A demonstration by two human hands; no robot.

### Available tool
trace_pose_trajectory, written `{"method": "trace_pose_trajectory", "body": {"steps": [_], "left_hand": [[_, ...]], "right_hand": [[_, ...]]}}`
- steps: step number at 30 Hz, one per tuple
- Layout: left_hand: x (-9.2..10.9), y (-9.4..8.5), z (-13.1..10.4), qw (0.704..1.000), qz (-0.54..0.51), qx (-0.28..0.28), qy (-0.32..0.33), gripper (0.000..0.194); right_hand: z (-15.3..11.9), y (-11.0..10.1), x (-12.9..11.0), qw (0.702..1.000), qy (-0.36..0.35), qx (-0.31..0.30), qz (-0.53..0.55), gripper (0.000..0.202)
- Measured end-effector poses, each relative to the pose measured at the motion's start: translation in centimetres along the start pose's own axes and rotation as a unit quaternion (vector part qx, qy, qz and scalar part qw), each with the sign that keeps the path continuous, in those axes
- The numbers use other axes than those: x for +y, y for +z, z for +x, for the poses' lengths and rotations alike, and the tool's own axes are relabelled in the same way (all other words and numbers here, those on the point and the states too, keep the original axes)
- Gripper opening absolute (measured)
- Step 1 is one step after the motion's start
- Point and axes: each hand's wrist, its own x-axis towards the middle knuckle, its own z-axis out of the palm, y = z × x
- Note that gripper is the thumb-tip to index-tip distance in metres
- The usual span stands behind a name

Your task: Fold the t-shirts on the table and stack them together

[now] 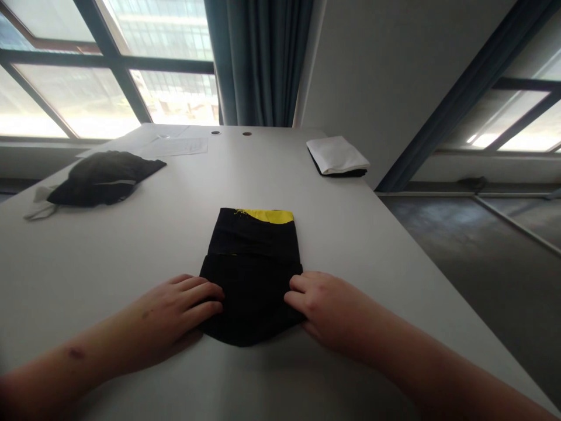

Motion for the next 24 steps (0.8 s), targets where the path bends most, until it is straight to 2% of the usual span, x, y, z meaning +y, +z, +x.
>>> {"method": "trace_pose_trajectory", "body": {"steps": [2, 7, 13, 16, 18, 21, 24], "left_hand": [[-0.3, -0.2, -0.3, 1.000, 0.025, 0.008, -0.001, 0.027], [-0.7, -0.6, -0.7, 0.996, 0.041, 0.065, -0.040, 0.036], [-0.7, -0.2, -0.6, 0.996, 0.029, 0.056, -0.060, 0.022], [-1.3, -0.3, -1.1, 0.990, 0.022, 0.117, -0.077, 0.020], [-1.8, -0.7, -1.3, 0.987, 0.015, 0.152, -0.053, 0.022], [-2.1, -1.4, -1.3, 0.985, 0.006, 0.173, 0.007, 0.023], [-1.2, -2.3, -1.2, 0.983, 0.001, 0.178, 0.041, 0.020]], "right_hand": [[-0.4, -0.6, 0.5, 0.999, -0.007, -0.004, 0.031, 0.037], [-0.8, -1.3, 1.4, 0.998, -0.022, 0.001, 0.067, 0.042], [-0.6, -2.3, 2.3, 0.993, -0.026, 0.011, 0.110, 0.035], [-0.6, -2.8, 2.5, 0.991, -0.036, 0.006, 0.125, 0.039], [-0.7, -3.1, 2.7, 0.989, -0.048, -0.005, 0.137, 0.042], [-0.7, -3.6, 2.6, 0.985, -0.067, -0.015, 0.160, 0.041], [-1.0, -4.2, 2.1, 0.974, -0.093, -0.029, 0.203, 0.035]]}}
